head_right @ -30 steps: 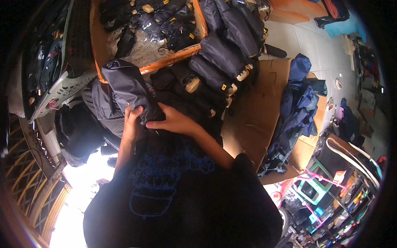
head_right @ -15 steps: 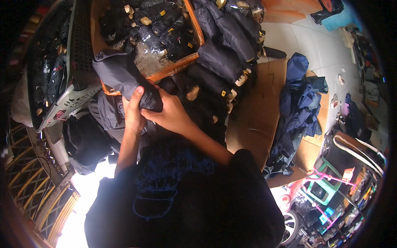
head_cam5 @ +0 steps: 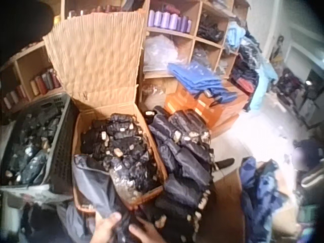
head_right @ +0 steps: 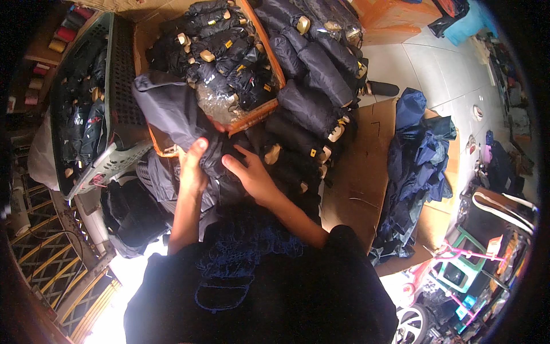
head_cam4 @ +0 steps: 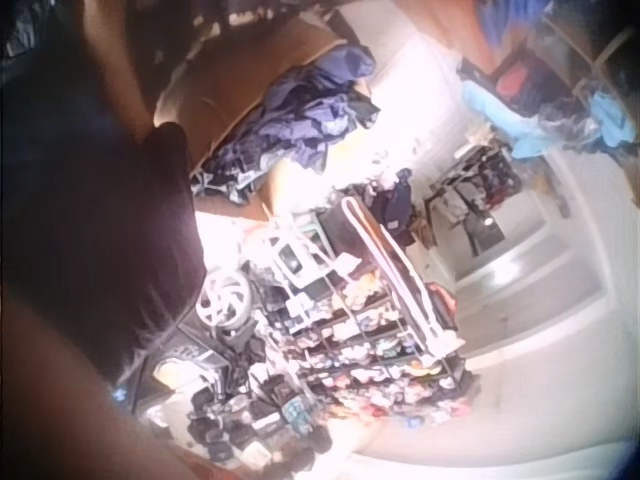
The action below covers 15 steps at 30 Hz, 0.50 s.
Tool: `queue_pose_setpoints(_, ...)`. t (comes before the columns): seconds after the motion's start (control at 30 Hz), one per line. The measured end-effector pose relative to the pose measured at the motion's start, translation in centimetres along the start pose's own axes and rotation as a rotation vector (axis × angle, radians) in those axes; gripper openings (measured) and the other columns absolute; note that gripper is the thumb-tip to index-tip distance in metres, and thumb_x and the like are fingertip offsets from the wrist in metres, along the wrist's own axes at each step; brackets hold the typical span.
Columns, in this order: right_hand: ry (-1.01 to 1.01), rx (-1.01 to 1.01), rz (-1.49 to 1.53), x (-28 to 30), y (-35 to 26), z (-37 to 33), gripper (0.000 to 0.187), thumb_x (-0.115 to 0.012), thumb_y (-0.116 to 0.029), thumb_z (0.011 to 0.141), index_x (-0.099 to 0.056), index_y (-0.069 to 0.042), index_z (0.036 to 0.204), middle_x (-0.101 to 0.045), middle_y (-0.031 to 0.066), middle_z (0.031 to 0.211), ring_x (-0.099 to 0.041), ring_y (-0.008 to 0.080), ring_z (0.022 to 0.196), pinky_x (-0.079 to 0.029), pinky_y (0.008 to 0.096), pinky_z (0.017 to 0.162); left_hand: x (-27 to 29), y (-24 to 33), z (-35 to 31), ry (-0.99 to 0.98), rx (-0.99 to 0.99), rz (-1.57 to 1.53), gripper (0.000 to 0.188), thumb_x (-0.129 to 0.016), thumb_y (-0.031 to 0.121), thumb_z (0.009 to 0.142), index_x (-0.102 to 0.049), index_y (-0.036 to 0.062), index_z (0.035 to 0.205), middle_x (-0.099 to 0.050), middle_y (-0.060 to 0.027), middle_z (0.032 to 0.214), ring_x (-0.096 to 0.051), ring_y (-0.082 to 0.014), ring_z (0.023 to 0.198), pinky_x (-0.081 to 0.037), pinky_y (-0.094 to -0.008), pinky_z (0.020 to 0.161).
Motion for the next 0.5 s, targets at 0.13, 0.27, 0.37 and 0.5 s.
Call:
queue_pose_setpoints(0.13,0.081,0.078,-0.112,-0.9,-2.8,-0.8,0.040,-0.066,-0.022,0.089,-0.055,0.004,0.118,-0.065,0.0083,0.096,-0.060,0.0107,0.085,-0.047,0.0247,0.074,-0.7,-0.5,-0.5,0.008,-0.003,-0.041,0.060,-0.071,0.028,0.077,-0.046,-0.0068,0.119,-0.063,-0.0199,0.107,-0.059,-0.0316,0.111,-0.044,-0.0418,0.099)
queue_pose_setpoints(0.27,0.116,0.141,-0.186,-0.7,-3.5,-0.8,0.031,-0.067,-0.018,0.088,-0.057,0.001,0.110,-0.065,0.0063,0.090,-0.059,0.0101,0.083,-0.047,0.0254,0.074,-0.8,-0.8,-0.2,-0.047,0.001,-0.072,0.064,-0.072,0.029,0.077,-0.045,-0.0059,0.124,-0.061,-0.0200,0.115,-0.057,-0.0293,0.114,-0.042,-0.0398,0.100)
queue_pose_setpoints(0.37,0.116,0.236,-0.236,-0.3,-3.9,-0.5,0.034,-0.071,-0.018,0.085,-0.057,0.001,0.109,-0.066,0.0069,0.089,-0.060,0.0106,0.084,-0.048,0.0278,0.072,-0.5,-0.8,0.3,-0.001,-0.018,-0.011,0.064,-0.072,0.024,0.079,-0.043,-0.0045,0.128,-0.058,-0.0201,0.120,-0.055,-0.0275,0.115,-0.042,-0.0389,0.100)
queue_pose_setpoints(0.5,0.248,0.620,-0.588,-1.2,-6.7,-1.0,0.037,-0.078,-0.016,0.075,-0.058,0.001,0.101,-0.066,0.0102,0.088,-0.064,0.0157,0.077,-0.050,0.0297,0.067,-1.3,2.0,0.6,0.250,-0.127,0.010,0.053,-0.069,0.011,0.083,-0.044,-0.0022,0.127,-0.059,-0.0149,0.116,-0.058,-0.0238,0.108,-0.045,-0.0368,0.096)
Point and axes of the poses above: each hand's wrist, its own z-axis towards the middle knuckle, its own x-axis out of the back of the hand, y = z × x, the point moved 4 cm from there along z, towards the middle knuckle
